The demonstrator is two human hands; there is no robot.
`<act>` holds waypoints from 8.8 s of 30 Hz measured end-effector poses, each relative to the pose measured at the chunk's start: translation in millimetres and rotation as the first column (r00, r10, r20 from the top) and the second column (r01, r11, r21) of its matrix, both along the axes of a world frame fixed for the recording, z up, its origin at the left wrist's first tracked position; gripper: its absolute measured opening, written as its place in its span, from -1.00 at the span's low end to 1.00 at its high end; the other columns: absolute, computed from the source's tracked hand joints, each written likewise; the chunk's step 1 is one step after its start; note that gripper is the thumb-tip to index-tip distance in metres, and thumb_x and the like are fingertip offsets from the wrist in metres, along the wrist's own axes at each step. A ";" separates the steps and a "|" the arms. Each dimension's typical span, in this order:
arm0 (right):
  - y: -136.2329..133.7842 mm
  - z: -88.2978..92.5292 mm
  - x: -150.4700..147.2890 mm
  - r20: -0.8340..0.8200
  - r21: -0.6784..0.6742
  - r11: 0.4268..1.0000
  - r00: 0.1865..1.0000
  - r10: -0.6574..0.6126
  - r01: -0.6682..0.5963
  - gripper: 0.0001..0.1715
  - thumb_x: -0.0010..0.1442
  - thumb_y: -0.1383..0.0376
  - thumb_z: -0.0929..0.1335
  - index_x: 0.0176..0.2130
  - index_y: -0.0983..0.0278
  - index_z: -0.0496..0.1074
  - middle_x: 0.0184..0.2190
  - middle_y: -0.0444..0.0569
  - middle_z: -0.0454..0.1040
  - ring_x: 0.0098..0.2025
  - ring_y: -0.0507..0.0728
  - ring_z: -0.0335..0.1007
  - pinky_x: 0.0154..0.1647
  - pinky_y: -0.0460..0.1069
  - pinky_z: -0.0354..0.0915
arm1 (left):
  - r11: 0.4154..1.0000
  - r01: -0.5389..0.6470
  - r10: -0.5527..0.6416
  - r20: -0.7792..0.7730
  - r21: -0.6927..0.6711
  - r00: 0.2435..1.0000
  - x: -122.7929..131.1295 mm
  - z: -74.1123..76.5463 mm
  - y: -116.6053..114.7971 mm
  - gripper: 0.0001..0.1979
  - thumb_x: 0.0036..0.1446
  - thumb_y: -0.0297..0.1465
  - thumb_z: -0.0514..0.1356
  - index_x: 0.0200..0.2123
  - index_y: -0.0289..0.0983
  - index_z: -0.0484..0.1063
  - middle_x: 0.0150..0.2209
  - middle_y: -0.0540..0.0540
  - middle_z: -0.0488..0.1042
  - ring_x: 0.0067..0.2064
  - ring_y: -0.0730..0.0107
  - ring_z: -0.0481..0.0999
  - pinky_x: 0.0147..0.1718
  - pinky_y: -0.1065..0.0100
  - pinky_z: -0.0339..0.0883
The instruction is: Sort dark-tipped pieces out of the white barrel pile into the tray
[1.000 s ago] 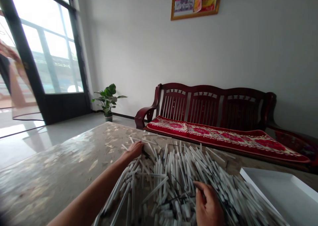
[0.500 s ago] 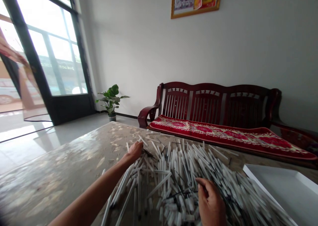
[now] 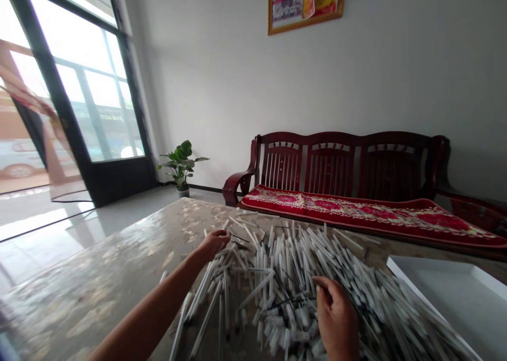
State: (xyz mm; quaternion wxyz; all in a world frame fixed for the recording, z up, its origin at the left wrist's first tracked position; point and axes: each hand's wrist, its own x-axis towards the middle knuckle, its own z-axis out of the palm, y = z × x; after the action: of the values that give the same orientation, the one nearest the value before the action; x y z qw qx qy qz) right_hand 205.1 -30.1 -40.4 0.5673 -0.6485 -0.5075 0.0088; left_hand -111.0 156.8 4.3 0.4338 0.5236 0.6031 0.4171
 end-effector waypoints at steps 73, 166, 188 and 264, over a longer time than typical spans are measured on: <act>27.7 68.0 -73.4 0.528 -0.589 0.804 0.714 0.460 -0.083 -0.61 0.17 0.40 0.27 -0.05 0.21 0.52 -0.07 0.02 0.50 0.01 0.17 0.41 0.03 -0.04 0.23 | 0.836 0.546 -0.370 -0.798 -0.062 0.476 3.8 -8.4 -162.7 -0.13 0.04 -0.19 0.27 0.38 -0.15 0.01 0.45 -0.26 -0.24 0.42 -0.16 -0.30 0.32 -0.11 -0.23; 14.6 28.6 -48.9 -0.086 -0.243 0.887 0.920 0.383 -0.392 -0.65 0.13 0.03 0.31 -0.38 0.24 0.49 -0.46 -0.06 0.54 -0.37 0.15 0.44 -0.30 -0.05 0.28 | 0.986 0.164 -0.102 0.820 0.009 0.564 114.4 -18.8 -131.4 -0.50 -0.42 -0.16 0.53 -0.43 -0.34 0.51 -0.52 -0.02 0.54 -0.50 0.48 0.51 -0.46 0.45 0.41; 15.9 25.4 -47.1 -0.061 -0.255 0.909 0.944 0.324 -0.329 -0.58 0.14 -0.03 0.28 -0.40 0.23 0.51 -0.44 -0.02 0.56 -0.35 0.18 0.46 -0.29 -0.02 0.31 | 0.991 0.137 -0.075 0.832 -0.002 0.550 117.5 -21.9 -132.4 -0.52 -0.46 -0.19 0.54 -0.45 -0.34 0.52 -0.53 -0.02 0.55 -0.50 0.46 0.53 -0.46 0.44 0.44; 8.7 42.4 -32.0 0.232 -0.263 0.927 0.916 0.328 -0.266 -0.72 0.18 0.11 0.32 -0.29 0.20 0.55 -0.32 -0.02 0.55 -0.27 0.16 0.43 -0.21 0.00 0.29 | 0.998 0.055 -0.041 0.781 0.009 0.624 119.9 -21.5 -133.9 -0.52 -0.35 -0.13 0.49 -0.45 -0.31 0.44 -0.55 -0.02 0.54 -0.50 0.40 0.55 -0.47 0.39 0.46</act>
State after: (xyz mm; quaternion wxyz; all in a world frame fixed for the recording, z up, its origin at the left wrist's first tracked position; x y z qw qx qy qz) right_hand 173.1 -21.4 1.9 0.4070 -0.6184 -0.6692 0.0640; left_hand 8.9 22.9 -17.2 0.6671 0.3038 0.3449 0.5862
